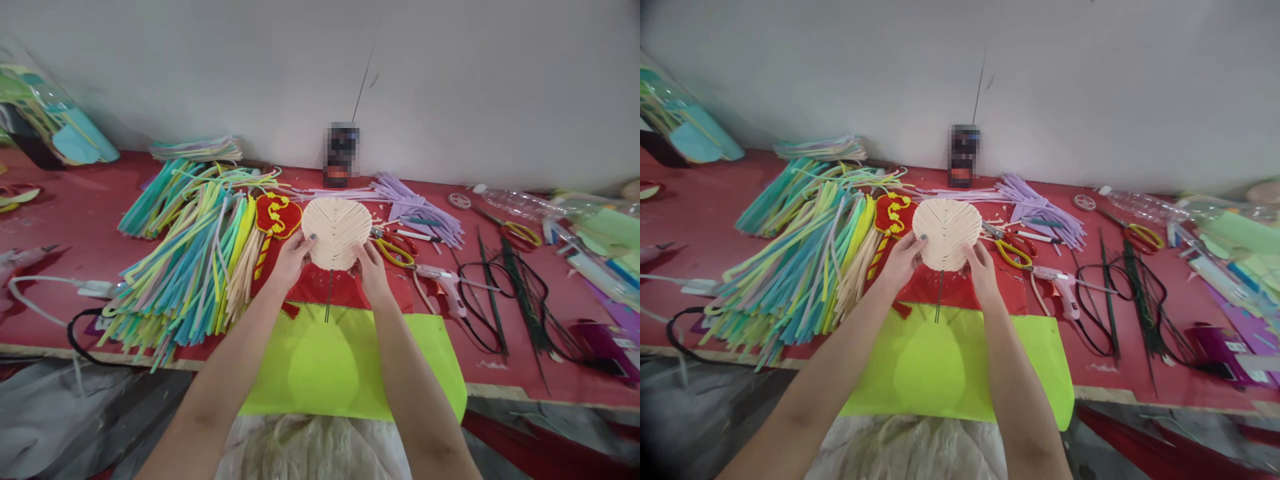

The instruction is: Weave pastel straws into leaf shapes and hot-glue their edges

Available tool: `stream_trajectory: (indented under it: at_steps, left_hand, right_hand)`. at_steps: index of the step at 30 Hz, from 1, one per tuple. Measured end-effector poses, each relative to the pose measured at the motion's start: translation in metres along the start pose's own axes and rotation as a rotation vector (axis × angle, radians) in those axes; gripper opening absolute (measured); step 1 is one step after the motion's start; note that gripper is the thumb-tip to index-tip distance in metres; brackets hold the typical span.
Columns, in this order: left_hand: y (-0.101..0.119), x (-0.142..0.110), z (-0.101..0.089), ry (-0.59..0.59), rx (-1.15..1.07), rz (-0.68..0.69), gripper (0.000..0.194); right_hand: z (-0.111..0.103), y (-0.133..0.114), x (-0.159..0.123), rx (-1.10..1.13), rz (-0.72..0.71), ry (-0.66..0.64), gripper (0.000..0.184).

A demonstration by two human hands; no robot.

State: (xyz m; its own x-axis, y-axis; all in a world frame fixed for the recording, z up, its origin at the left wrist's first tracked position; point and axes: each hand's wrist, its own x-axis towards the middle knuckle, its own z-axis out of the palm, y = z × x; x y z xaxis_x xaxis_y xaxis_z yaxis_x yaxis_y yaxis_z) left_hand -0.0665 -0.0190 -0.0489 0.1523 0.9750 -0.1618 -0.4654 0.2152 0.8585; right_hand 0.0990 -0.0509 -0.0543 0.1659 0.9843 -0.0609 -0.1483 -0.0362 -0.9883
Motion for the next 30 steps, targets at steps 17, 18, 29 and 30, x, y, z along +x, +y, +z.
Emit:
stream_trajectory:
  at_steps: [17,18,29,30]
  left_hand:
    - [-0.009,-0.014,0.003,-0.434,0.175,-0.343,0.049]
    - [-0.009,-0.015,0.003,-0.448,0.181,-0.344,0.047]
    - [-0.007,-0.014,0.003,-0.494,0.284,-0.403,0.035]
    - [-0.006,-0.015,0.003,-0.495,0.293,-0.407,0.036]
  right_hand:
    - [-0.004,-0.005,0.001,0.053,-0.167,0.316,0.039]
    - [-0.005,-0.005,0.002,0.081,-0.168,0.334,0.038]
    - [-0.006,-0.005,0.003,0.101,-0.164,0.338,0.034]
    - [-0.006,-0.004,0.003,0.087,-0.164,0.332,0.034]
